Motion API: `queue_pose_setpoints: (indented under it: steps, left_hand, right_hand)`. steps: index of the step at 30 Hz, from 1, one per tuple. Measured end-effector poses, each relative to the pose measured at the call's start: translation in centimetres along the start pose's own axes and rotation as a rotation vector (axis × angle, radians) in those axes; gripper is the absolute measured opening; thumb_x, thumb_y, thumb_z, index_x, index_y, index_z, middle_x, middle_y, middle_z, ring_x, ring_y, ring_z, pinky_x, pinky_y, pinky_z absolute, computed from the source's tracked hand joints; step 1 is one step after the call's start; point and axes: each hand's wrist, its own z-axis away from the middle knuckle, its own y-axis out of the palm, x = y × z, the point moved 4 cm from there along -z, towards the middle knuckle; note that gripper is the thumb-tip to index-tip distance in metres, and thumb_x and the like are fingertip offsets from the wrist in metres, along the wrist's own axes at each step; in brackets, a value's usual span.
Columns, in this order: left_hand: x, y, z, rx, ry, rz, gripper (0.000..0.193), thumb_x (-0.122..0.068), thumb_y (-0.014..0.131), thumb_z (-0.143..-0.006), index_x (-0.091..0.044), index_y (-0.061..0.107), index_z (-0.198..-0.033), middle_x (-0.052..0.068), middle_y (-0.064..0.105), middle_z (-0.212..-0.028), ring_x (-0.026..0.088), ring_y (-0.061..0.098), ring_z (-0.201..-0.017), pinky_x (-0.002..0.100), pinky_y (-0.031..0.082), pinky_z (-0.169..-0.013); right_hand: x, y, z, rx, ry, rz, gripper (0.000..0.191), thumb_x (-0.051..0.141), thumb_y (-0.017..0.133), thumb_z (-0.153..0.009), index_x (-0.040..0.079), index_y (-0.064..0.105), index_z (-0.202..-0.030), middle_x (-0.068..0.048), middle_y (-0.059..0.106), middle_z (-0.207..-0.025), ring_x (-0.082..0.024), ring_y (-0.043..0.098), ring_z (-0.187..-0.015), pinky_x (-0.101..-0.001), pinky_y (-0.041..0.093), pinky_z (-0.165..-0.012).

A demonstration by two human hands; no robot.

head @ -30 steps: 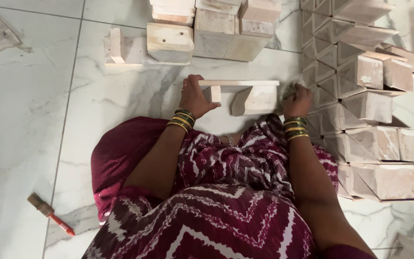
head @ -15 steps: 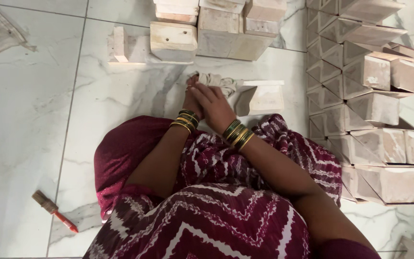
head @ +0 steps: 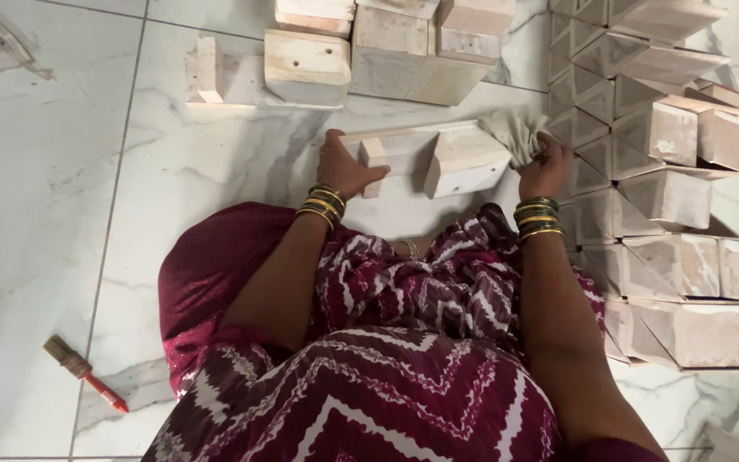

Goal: The person sits on the floor and wipes small wooden boxes with a cloth, cleaning the inside and outside of each box. They place cleaned boxes onto stacks of finished boxes beside them and continue with the next box.

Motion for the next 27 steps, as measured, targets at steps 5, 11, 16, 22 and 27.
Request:
queue_pose_setpoints:
  steps: [5,11,16,22,27]
  left_hand:
    - [0.8,0.7,-0.2,0.001,-0.032,-0.008,0.111,-0.048,0.096,-0.056,0.000,0.035,-0.135,0.027,0.052,-0.129,0.040,0.055,-0.120,0.047,0.049,-0.102]
    - [2.0,1.0,-0.8,-0.018,0.005,-0.006,0.109,-0.049,0.095,-0.056,0.001,0.038,-0.134,0.028,0.055,-0.127,0.039,0.058,-0.119,0.045,0.051,-0.100]
    - [2.7,1.2,-0.8,-0.014,-0.153,0.095,0.108,-0.051,0.092,-0.056,0.001,0.040,-0.135,0.026,0.062,-0.127,0.038,0.064,-0.117,0.043,0.053,-0.101]
    - [2.8,0.0,-0.7,0.073,-0.311,0.156,0.120,-0.055,0.088,-0.054,0.006,0.035,-0.142,0.029,0.063,-0.131,0.037,0.066,-0.120,0.039,0.054,-0.102]
    - [3.3,-1.3,-1.4,0.119,-0.321,0.118,0.145,-0.063,0.090,-0.055,0.017,0.015,-0.150,0.034,0.053,-0.141,0.039,0.058,-0.130,0.038,0.049,-0.108]
  right_hand:
    - [0.1,2.6,1.2,0.411,-0.224,-0.077,0.070,-0.020,0.043,-0.080,-0.001,0.065,-0.144,-0.026,0.069,-0.126,-0.034,0.066,-0.116,-0.0410,0.049,-0.097]
    - [-4.2,3.9,2.3,0.630,0.280,0.123,0.031,0.006,0.066,-0.087,0.004,0.075,-0.117,-0.018,0.077,-0.103,-0.028,0.075,-0.095,-0.0377,0.056,-0.085]
    - [-5.5,2.5,2.4,0.419,0.124,0.472,0.051,0.018,0.074,-0.088,0.012,0.066,-0.138,-0.019,0.067,-0.132,-0.039,0.065,-0.118,-0.0485,0.052,-0.103]
    - [-1.5,2.9,3.3,0.432,-0.238,0.427,0.100,0.014,0.081,-0.076,0.013,0.032,-0.163,-0.021,0.029,-0.167,-0.047,0.033,-0.146,-0.0560,0.034,-0.120]
    - [1.6,5.5,5.5,0.613,-0.394,0.631,0.114,0.011,0.087,-0.063,0.020,0.030,-0.161,-0.014,0.026,-0.170,-0.040,0.027,-0.154,-0.0549,0.031,-0.123]
